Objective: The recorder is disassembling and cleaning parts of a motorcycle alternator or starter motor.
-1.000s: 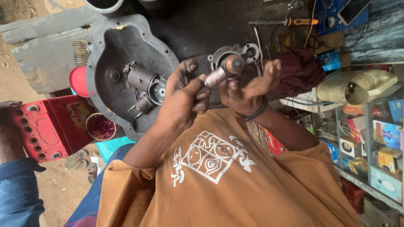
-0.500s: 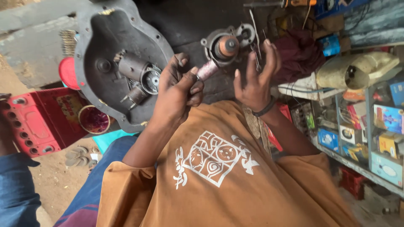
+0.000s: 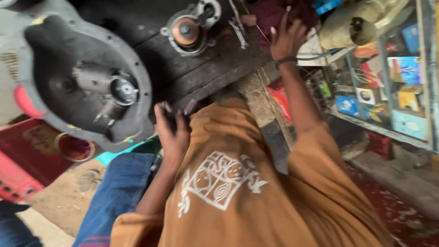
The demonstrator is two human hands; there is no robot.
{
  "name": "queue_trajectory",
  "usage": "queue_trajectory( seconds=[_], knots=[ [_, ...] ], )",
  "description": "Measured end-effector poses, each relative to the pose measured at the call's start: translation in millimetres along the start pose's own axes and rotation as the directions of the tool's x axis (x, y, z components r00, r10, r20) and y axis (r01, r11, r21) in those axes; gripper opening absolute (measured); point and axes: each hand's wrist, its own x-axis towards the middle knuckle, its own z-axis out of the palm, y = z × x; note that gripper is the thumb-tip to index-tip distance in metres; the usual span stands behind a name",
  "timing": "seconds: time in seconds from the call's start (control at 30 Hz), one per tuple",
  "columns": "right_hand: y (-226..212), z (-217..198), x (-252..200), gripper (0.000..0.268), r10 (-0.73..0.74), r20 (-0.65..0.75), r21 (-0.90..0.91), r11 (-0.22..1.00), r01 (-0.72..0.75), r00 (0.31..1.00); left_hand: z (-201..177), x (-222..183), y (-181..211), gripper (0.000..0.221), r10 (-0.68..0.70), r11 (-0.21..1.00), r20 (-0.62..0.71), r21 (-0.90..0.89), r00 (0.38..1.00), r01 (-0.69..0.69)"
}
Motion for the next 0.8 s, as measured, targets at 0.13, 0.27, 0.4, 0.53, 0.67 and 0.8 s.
queue_trajectory(
  seconds=[0.13, 0.27, 0.4, 0.53, 0.67, 0.8],
  knots=[
    [32, 60, 20, 0.039, -0.239, -0.207, -0.090, 0.970, 0.224, 0.949, 11, -27, -15, 0.016, -0.136, 0.989, -0.007, 0.059, 0.991, 0.137],
    [35, 43, 12, 0.027, -0.348, -0.202, 0.014, 0.934, 0.358, 0.916, 33, -36, -13, 0.025, -0.189, 0.980, -0.029, 0.061, 0.982, 0.190],
    [32, 32, 9, 0.018, -0.422, -0.259, -0.025, 0.902, 0.431, 0.869, 51, -37, -2, 0.025, -0.280, 0.957, -0.034, 0.075, 0.959, 0.282],
    [27, 22, 14, 0.009, -0.448, -0.291, 0.069, 0.871, 0.486, 0.845, 66, -25, 6, 0.025, -0.161, 0.986, -0.025, 0.043, 0.987, 0.162],
    [30, 13, 15, 0.008, -0.473, -0.114, 0.187, 0.853, 0.487, 0.874, 79, -20, -1, 0.012, -0.108, 0.993, -0.003, -0.046, 0.994, 0.107],
    [37, 14, 7, 0.013, -0.519, -0.119, 0.178, 0.827, 0.533, 0.846, 98, -4, 26, 0.014, -0.135, 0.990, -0.044, -0.054, 0.990, 0.133]
  ],
)
